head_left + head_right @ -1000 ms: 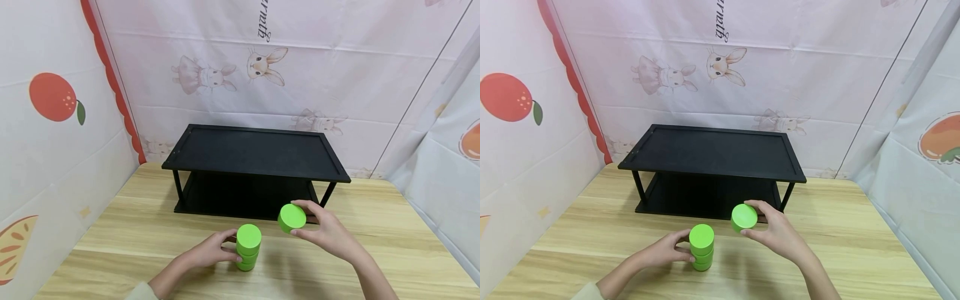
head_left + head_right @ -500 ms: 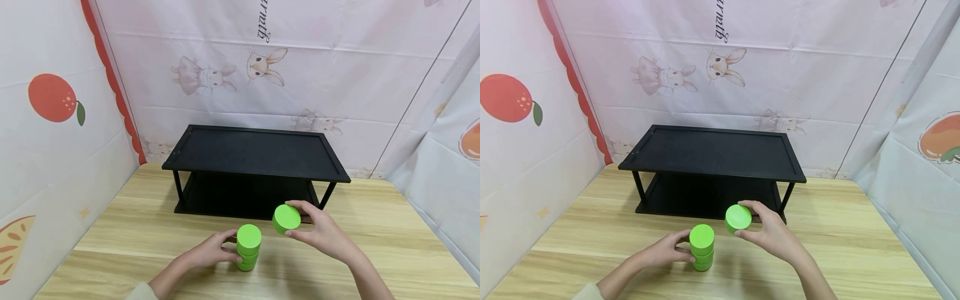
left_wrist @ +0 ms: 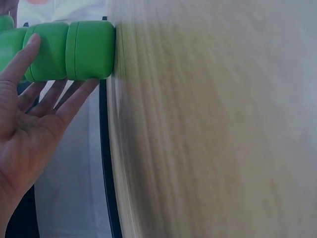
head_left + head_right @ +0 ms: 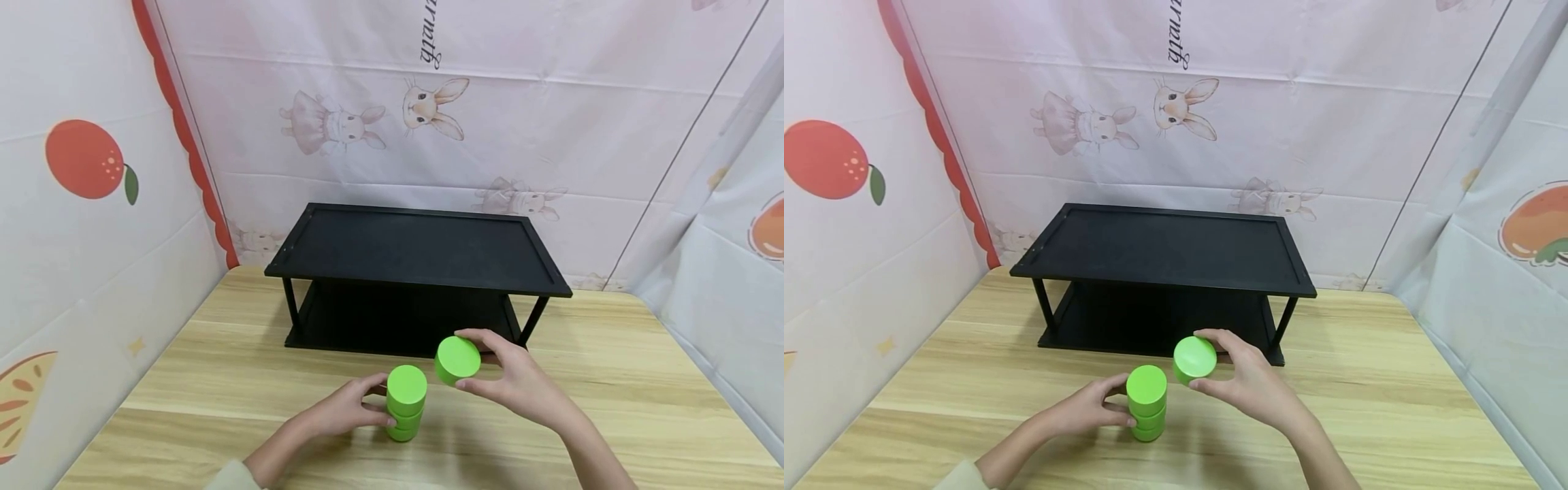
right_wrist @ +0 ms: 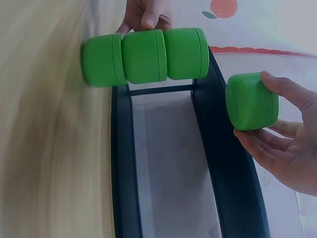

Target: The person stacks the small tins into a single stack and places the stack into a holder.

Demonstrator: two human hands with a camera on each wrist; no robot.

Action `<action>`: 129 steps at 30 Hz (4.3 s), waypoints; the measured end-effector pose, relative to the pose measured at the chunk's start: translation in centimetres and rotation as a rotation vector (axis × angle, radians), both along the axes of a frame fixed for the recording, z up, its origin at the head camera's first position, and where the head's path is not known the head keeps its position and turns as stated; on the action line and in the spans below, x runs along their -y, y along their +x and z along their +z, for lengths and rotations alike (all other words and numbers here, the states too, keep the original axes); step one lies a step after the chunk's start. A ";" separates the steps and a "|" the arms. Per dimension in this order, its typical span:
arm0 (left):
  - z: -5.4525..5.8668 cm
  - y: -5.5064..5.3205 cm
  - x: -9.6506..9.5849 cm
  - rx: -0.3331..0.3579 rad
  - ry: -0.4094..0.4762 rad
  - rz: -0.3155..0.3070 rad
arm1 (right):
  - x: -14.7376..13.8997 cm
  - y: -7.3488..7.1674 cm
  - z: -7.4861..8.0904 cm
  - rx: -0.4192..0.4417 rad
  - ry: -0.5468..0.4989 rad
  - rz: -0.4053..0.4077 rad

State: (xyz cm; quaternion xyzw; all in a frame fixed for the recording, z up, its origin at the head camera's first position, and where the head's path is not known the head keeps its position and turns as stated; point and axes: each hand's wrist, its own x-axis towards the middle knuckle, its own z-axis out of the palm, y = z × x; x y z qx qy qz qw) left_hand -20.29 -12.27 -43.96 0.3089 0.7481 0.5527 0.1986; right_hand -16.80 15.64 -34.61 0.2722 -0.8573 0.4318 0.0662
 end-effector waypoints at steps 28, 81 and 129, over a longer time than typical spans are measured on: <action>0.0 -0.2 0.1 -0.021 -0.024 0.001 | 2.1 -0.1 0.2 0.034 0.024 0.064; 0.3 -0.1 0.3 -0.012 -0.027 -0.011 | 5.4 -0.4 -1.4 0.035 -0.028 0.155; 0.1 -0.3 0.3 -0.016 -0.031 -0.007 | 5.2 -1.2 -5.0 0.198 0.019 0.171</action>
